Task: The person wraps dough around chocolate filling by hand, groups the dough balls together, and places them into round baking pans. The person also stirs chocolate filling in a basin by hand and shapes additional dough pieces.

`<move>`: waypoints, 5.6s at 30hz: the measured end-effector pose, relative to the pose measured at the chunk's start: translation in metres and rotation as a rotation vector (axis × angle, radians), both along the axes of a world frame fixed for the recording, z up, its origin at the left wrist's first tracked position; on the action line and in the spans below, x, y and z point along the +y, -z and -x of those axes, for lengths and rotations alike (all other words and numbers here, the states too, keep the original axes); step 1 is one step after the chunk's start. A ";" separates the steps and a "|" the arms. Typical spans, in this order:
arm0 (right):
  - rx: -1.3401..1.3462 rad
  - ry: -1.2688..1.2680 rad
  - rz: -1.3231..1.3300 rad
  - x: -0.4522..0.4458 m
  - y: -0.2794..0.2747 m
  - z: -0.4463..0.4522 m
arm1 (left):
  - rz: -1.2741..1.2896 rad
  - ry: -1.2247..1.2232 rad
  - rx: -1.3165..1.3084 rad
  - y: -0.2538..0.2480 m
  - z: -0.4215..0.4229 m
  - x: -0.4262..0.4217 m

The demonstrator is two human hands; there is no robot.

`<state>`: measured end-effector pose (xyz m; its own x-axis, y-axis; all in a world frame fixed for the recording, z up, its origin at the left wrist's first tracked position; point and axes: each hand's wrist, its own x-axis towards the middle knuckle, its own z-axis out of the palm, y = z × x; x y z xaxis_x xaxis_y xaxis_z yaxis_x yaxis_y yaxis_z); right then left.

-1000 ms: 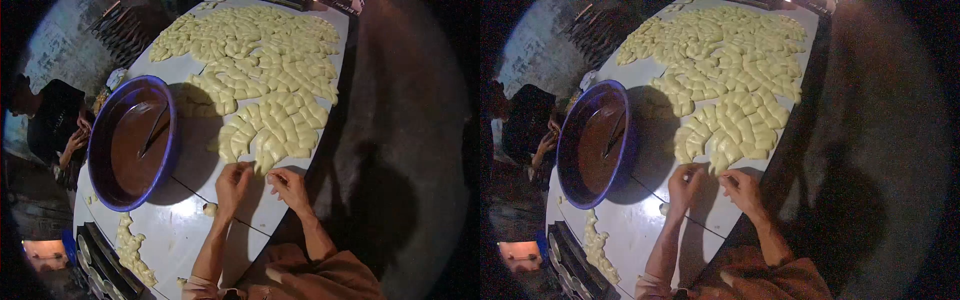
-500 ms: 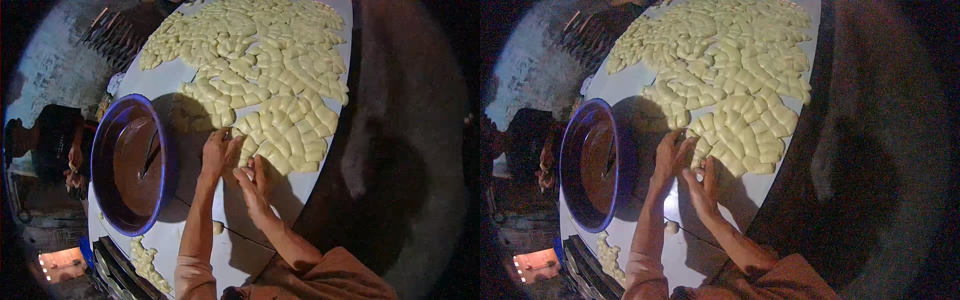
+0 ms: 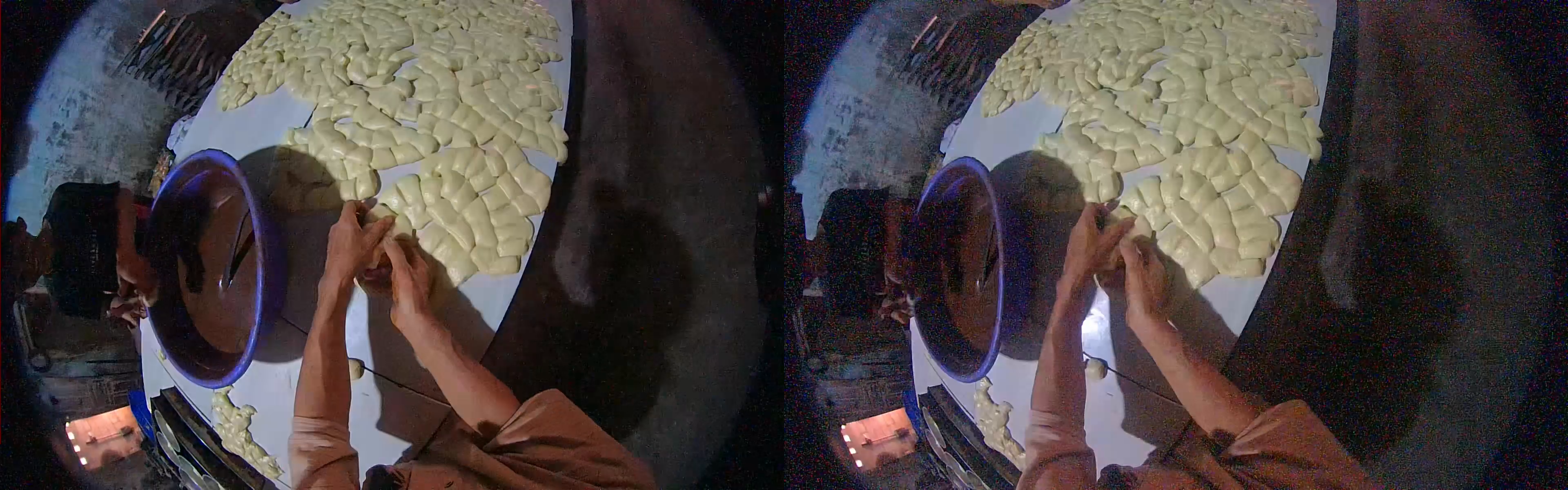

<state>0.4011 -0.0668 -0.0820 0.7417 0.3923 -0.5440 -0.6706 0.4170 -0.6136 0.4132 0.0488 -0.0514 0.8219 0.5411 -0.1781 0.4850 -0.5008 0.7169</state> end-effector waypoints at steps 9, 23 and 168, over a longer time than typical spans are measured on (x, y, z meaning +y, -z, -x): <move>-0.167 -0.355 -0.058 -0.045 -0.034 0.064 | 0.759 -0.244 -0.130 -0.050 0.119 -0.024; -0.171 -1.378 0.133 -0.031 -0.039 0.212 | 0.641 -0.906 -0.362 -0.004 0.416 -0.040; -0.055 -0.554 -0.181 -0.043 -0.052 -0.001 | -0.802 -0.004 0.199 -0.062 0.091 0.197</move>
